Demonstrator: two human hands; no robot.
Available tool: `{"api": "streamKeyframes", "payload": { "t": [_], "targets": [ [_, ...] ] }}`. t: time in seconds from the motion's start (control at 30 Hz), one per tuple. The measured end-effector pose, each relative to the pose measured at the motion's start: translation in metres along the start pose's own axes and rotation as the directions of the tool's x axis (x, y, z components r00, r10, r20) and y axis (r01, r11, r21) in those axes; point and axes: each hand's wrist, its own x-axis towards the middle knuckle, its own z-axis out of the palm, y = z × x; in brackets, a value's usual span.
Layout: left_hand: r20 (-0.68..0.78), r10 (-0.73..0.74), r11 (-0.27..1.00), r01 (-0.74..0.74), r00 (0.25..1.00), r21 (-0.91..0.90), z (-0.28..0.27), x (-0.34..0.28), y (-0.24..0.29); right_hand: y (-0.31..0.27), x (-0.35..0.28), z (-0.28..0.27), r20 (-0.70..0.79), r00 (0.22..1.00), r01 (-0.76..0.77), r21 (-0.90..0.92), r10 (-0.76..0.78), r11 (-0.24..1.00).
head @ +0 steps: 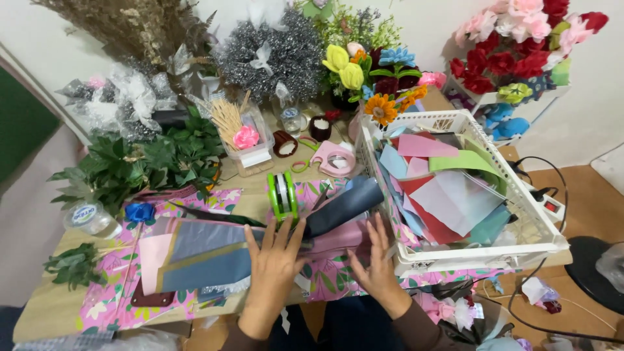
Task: The person folds various sheets of colored paper and wraps them around a central bouquet base. They use a tape dispenser to secure the paper layers in place, repeatedly reaching into a white basket to retrieve new sheets of paper.
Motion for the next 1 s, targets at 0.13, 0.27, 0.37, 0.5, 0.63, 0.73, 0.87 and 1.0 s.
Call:
{"api": "streamKeyframes", "payload": {
  "t": [0.13, 0.27, 0.37, 0.5, 0.63, 0.73, 0.87, 1.0],
  "targets": [
    [-0.046, 0.008, 0.997, -0.012, 0.999, -0.075, 0.031, -0.003, -0.022, -0.013, 0.018, 0.002, -0.014, 0.998, 0.067, -0.076, -0.069, 0.995],
    [-0.099, 0.042, 0.999, -0.042, 0.994, 0.002, 0.019, 0.001, -0.020, -0.021, 0.031, 0.013, -0.047, 0.981, 0.183, -0.097, -0.189, 0.978],
    [-0.060, 0.001, 1.000, 0.000, 0.998, 0.018, 0.014, -0.001, -0.016, -0.030, 0.029, 0.008, 0.005, 0.989, 0.148, -0.062, -0.148, 0.987],
    [-0.008, -0.042, 0.987, 0.042, 0.999, 0.155, 0.019, -0.016, -0.017, -0.055, 0.023, -0.025, 0.002, 0.982, 0.180, 0.248, -0.187, 0.952],
    [0.020, 0.024, 0.999, -0.025, 0.999, 0.041, 0.010, -0.015, -0.013, -0.029, 0.030, -0.075, -0.113, 0.955, 0.287, 0.136, -0.273, 0.948],
    [-0.018, -0.019, 0.995, 0.021, 1.000, 0.100, 0.008, -0.018, -0.009, -0.001, 0.059, -0.126, -0.245, 0.923, 0.265, -0.150, -0.295, 0.953],
    [-0.122, -0.036, 0.996, 0.045, 0.992, 0.072, 0.008, -0.038, -0.001, 0.052, 0.071, -0.175, 0.238, 0.840, -0.342, -0.464, 0.487, 0.817],
    [-0.222, 0.137, 0.984, -0.159, 0.965, -0.084, 0.029, -0.064, -0.011, 0.072, 0.074, -0.182, 0.399, 0.611, -0.382, -0.608, 0.684, 0.696]
  ]
}}
